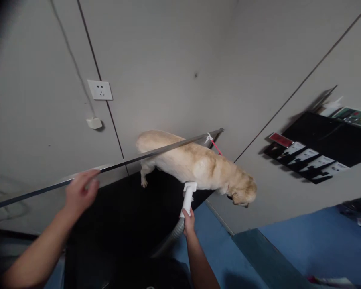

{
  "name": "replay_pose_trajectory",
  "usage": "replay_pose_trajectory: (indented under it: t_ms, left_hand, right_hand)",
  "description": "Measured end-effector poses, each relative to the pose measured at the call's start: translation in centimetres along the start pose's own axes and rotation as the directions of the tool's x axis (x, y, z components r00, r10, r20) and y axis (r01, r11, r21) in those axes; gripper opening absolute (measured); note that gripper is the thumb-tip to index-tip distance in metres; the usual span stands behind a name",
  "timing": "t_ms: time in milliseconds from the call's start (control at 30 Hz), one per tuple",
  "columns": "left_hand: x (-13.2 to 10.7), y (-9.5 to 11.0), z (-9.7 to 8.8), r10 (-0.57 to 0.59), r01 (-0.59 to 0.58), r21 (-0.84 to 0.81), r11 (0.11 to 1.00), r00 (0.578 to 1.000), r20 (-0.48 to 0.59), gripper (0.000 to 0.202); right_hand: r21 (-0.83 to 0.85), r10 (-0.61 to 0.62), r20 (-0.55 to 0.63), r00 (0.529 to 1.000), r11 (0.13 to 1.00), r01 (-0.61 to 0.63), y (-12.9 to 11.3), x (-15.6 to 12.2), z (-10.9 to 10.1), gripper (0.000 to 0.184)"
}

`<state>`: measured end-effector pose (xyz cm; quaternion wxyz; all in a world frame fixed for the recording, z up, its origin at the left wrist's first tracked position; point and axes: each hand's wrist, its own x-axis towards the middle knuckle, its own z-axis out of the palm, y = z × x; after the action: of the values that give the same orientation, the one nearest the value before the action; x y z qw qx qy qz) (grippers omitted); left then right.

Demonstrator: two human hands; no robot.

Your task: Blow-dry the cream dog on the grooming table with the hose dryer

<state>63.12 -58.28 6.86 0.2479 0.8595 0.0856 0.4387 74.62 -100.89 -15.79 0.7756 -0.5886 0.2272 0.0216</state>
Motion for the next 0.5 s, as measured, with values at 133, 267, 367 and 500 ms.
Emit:
replay_pose_trajectory:
  t_ms: [133,267,367,500]
  left_hand:
    - [6.4,-0.3,-2.5,-0.289,0.258,0.314,0.914,0.955,0.057,0.053]
    - [7.8,0.9,-2.0,-0.573,0.331,0.595,0.733,0.772,0.275,0.057]
    - [7.5,1.6,-1.6,-0.622,0.293,0.68,0.672,0.721,0.305,0.064]
    - [7.1,1.3,-1.4,-0.623,0.303,0.709,0.637,0.743,0.243,0.064]
  right_hand:
    - [0.064,0.136,0.024,0.99,0.989,-0.137,1.1,-0.3,0.9,0.076]
    - [0.191,0.112,0.018,0.994,0.975,-0.114,2.4,-0.6,0.6,0.072]
    - [0.213,0.171,-0.006,0.985,0.963,-0.166,3.1,-0.3,-0.1,0.061]
    - [0.167,0.087,0.031,0.996,0.982,-0.091,2.7,1.3,-1.3,0.064]
